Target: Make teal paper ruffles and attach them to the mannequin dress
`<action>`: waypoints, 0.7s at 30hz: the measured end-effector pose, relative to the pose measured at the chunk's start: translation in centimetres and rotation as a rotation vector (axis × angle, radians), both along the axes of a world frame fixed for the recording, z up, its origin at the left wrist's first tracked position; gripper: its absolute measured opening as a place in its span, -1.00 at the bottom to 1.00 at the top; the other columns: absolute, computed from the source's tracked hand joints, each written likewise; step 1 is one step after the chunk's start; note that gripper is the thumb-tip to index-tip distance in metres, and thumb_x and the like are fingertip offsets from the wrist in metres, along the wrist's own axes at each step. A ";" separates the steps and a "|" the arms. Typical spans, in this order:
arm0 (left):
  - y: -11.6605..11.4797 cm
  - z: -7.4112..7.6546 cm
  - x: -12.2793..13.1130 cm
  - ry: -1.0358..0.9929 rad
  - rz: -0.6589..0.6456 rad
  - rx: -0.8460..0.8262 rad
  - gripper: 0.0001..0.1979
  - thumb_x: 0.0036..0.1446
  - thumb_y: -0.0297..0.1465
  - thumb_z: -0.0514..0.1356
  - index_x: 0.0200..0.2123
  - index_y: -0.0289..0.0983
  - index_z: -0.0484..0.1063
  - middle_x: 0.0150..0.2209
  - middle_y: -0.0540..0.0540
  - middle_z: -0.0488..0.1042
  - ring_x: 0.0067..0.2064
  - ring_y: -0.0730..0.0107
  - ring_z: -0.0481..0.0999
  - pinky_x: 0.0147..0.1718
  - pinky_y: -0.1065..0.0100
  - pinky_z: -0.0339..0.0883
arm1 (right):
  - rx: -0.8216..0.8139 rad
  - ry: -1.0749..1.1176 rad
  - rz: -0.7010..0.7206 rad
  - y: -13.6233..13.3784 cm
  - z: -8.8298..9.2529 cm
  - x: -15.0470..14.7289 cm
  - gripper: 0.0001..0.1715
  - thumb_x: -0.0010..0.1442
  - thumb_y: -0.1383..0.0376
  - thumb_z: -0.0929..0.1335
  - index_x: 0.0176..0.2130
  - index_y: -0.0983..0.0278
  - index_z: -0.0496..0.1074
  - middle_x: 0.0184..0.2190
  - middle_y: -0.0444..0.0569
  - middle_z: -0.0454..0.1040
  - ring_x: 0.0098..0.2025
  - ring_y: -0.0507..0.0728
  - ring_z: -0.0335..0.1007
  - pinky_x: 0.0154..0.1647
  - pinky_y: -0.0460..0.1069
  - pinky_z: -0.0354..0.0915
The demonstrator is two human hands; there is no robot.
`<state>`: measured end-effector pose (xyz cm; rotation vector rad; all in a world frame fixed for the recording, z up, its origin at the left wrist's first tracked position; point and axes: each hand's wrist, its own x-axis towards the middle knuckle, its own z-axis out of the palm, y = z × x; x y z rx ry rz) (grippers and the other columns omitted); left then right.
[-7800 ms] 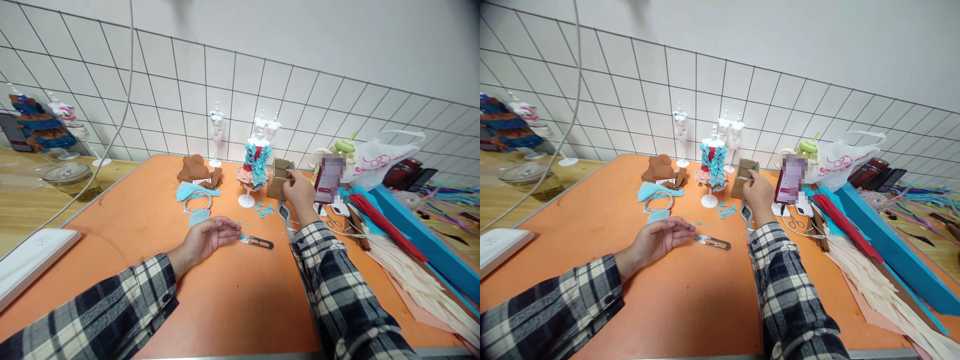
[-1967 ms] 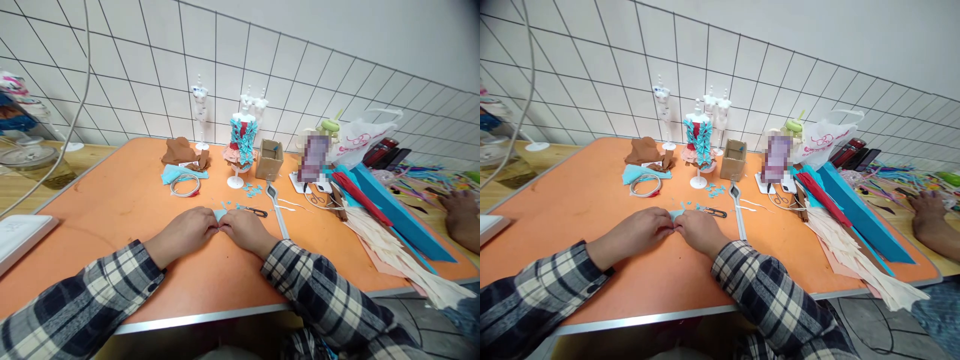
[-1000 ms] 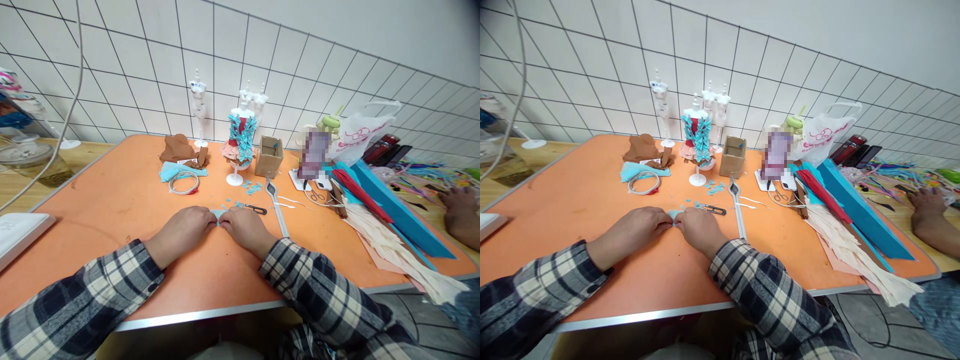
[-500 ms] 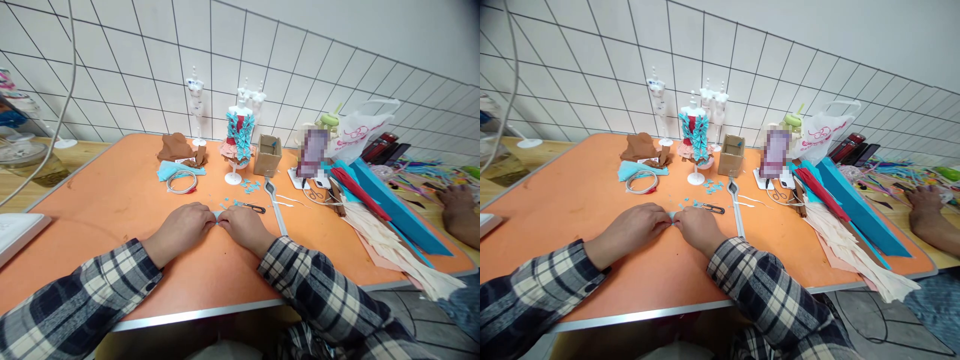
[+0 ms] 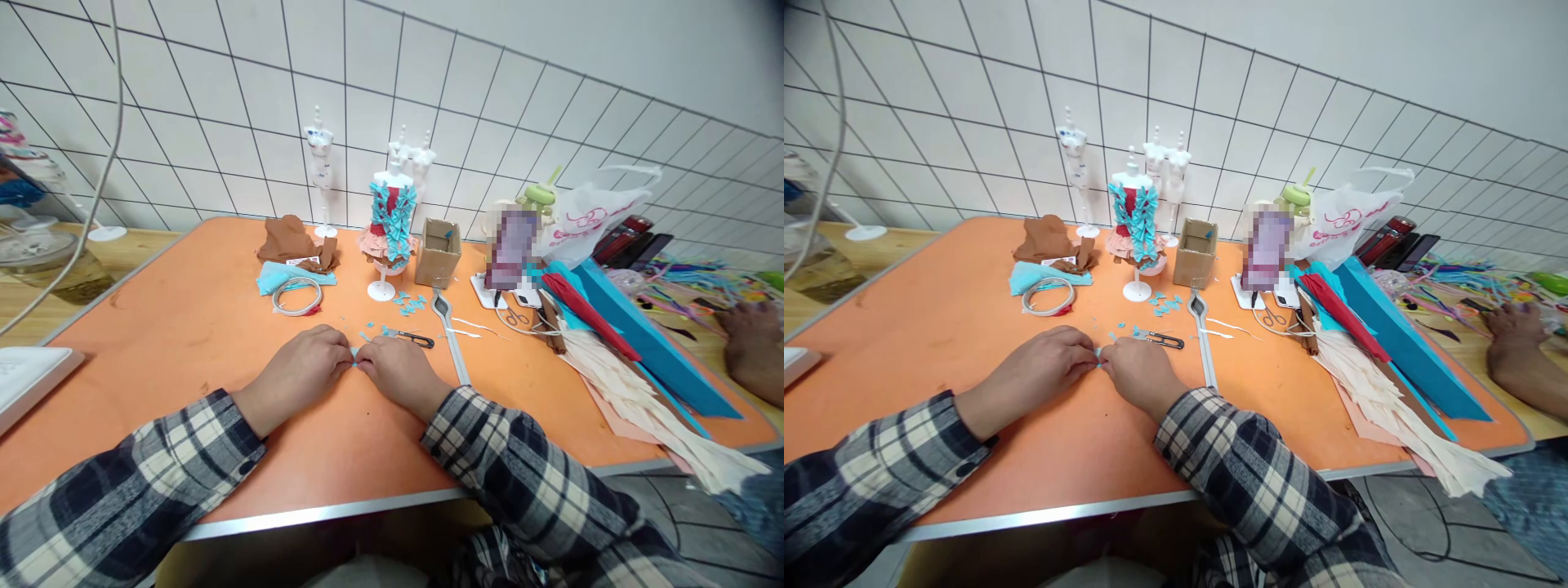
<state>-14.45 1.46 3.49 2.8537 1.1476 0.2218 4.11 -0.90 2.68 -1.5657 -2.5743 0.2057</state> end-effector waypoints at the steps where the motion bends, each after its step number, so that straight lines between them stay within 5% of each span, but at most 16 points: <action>1: 0.0 0.0 0.0 -0.003 -0.008 0.001 -0.77 0.21 -0.47 0.11 -0.26 -0.22 0.60 -0.24 -0.13 0.58 -0.17 0.21 0.51 -0.18 0.25 0.33 | 0.004 0.000 0.002 0.0 0.0 0.0 -0.71 0.35 0.20 0.22 -0.15 0.17 0.51 -0.25 -0.05 0.49 -0.22 0.10 0.43 -0.31 -0.06 0.20; 21: 0.1 -0.4 0.1 -0.039 -0.017 -0.020 -0.77 0.20 -0.50 0.11 -0.26 -0.24 0.59 -0.29 -0.12 0.60 -0.20 0.21 0.51 -0.19 0.24 0.33 | 0.025 0.022 0.015 0.2 -0.4 0.1 -0.72 0.34 0.22 0.23 -0.18 0.21 0.52 -0.22 -0.01 0.48 -0.23 0.10 0.41 -0.30 -0.06 0.21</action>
